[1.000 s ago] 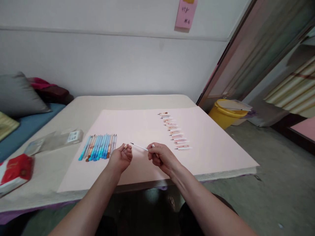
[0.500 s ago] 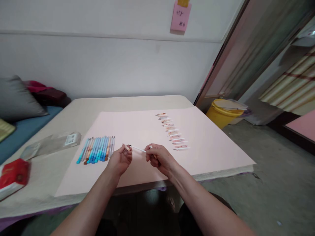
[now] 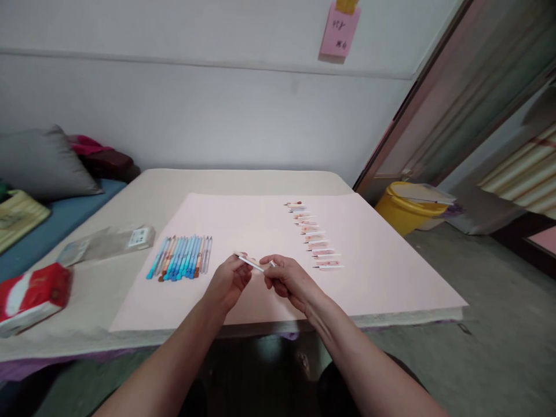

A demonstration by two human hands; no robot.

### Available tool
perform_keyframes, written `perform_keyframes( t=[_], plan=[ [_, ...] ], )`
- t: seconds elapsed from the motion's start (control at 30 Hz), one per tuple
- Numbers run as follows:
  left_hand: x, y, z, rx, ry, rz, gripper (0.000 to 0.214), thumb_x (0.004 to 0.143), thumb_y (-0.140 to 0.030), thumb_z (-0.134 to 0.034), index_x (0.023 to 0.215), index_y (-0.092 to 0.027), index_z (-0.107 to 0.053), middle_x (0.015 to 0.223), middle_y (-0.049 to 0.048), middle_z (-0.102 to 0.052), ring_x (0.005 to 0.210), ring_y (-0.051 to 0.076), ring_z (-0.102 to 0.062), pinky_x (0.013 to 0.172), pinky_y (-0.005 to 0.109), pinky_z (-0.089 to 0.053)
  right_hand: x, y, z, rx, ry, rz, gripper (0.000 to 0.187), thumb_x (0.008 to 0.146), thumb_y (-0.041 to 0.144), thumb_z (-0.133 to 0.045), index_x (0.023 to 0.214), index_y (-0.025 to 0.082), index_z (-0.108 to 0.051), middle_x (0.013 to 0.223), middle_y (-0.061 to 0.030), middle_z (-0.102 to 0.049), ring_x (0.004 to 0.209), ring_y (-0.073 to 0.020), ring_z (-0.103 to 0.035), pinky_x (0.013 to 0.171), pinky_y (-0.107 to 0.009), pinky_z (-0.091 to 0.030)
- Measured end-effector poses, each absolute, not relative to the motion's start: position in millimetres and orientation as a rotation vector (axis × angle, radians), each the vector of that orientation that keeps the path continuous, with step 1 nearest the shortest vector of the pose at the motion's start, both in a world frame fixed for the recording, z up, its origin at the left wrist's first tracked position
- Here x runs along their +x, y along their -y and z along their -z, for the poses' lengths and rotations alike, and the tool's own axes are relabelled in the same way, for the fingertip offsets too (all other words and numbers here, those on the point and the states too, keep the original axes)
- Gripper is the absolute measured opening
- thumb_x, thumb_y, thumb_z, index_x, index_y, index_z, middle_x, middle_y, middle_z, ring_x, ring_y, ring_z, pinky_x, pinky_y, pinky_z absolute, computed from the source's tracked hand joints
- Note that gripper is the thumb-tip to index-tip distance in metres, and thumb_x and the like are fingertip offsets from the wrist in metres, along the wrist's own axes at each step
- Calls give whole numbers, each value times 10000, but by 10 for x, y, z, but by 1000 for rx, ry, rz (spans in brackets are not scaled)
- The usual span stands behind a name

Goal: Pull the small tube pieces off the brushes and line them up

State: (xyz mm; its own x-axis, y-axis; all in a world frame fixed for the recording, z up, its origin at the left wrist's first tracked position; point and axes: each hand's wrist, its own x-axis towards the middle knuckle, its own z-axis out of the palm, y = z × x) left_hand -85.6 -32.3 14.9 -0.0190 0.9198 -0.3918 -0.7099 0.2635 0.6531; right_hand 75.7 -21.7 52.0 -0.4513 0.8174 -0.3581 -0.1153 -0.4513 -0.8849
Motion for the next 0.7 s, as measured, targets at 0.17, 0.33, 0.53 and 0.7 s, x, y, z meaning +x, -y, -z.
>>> perform_keyframes(
  t=[0.17,0.33,0.53,0.7],
  plan=[
    [-787,382,-254,339,-887,-1273,60,739,-69,-628,772,-118,-615,730,43,-624,627,91,-602,565,172,-496,772,182,-486,-1158,1161,-1892,329,602,142,-539,928,146,-581,466,51,-557,291,-34,-237,327,-202,-87],
    [-779,403,-284,349,-885,-1248,66,730,-69,-629,768,-122,-616,731,57,-643,650,112,-622,616,205,-513,831,126,-476,-1209,1247,-1855,203,603,143,-558,799,138,-610,463,41,-557,297,-33,-254,324,-204,-90],
    [-788,402,-235,333,-985,-1242,64,747,-168,-645,758,-132,-593,704,63,-646,647,137,-630,601,235,-515,850,107,-456,-1278,1402,-1779,198,608,130,-560,794,147,-626,432,43,-549,312,-42,-253,330,-194,-118],
    [-792,387,-152,312,-995,-1275,55,751,-111,-610,701,-117,-587,688,73,-652,617,128,-620,590,229,-512,825,107,-389,-1288,1434,-1728,169,608,135,-564,765,146,-625,454,29,-575,330,-52,-287,326,-187,-144]
  ],
)
